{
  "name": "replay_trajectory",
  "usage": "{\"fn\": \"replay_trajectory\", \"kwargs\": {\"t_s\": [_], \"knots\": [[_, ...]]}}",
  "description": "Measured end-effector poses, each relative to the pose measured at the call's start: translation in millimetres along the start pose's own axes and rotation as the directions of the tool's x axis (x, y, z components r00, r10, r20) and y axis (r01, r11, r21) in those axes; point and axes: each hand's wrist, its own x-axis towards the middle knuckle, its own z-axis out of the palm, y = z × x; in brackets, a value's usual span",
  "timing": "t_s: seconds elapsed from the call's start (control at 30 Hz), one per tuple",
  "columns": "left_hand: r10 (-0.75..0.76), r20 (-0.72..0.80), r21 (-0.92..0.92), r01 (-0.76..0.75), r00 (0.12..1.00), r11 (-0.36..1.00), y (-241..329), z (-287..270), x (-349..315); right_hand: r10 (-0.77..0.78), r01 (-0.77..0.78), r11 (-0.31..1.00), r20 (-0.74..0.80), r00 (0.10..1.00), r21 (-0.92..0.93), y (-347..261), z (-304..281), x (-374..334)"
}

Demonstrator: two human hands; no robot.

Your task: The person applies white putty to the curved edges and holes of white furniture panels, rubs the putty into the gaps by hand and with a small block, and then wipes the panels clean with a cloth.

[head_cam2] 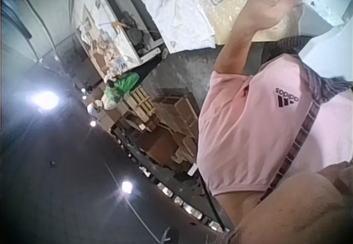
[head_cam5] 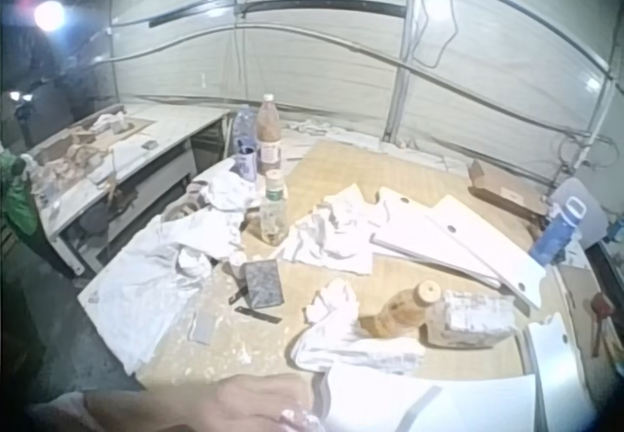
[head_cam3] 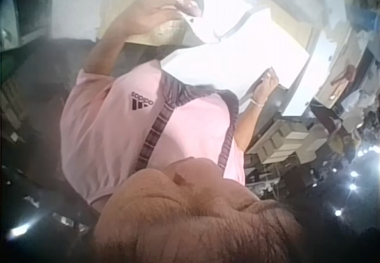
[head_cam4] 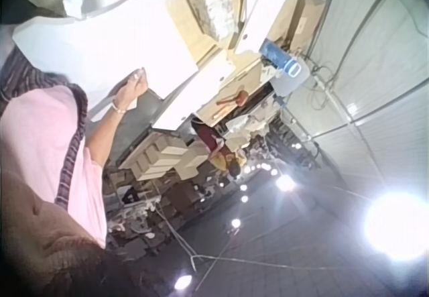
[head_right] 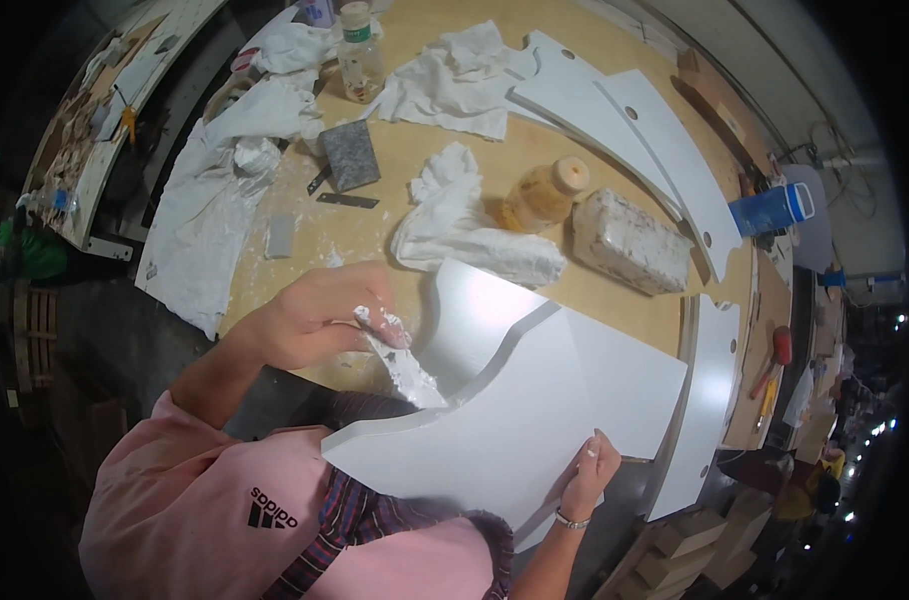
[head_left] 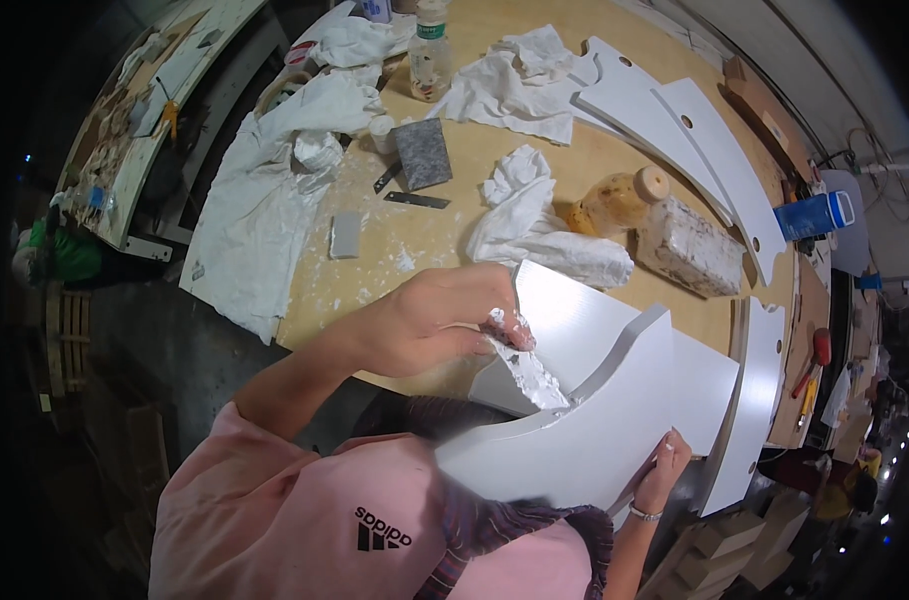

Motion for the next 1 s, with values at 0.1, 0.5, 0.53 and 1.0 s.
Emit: {"fn": "replay_trajectory", "kwargs": {"t_s": [0.1, 0.5, 0.53, 1.0], "knots": [[0.058, 0.029, -0.028, -0.057, 0.998, 0.998, 7.8, 1.6, 3.7, -0.094, 0.094, 0.995, 0.017, 0.995, 0.017, -1.4, 0.3, 2.2], [0.077, 0.009, 0.072, -0.077, 0.997, 0.994, 7.8, 4.3, 12.3, -0.055, 0.054, 0.998, 0.013, 0.998, 0.038, -11.6, -0.3, 0.2], [0.096, 0.012, 0.066, -0.097, 0.995, 0.993, 11.2, 2.7, 12.1, -0.058, 0.058, 0.998, 0.014, 0.998, 0.037, -10.6, -0.8, 0.1], [0.046, 0.016, 0.095, -0.047, 0.999, 0.994, 13.0, -9.9, -1.2, -0.012, 0.011, 1.0, 0.055, 0.998, 0.014, -8.6, -5.3, -0.4]]}}
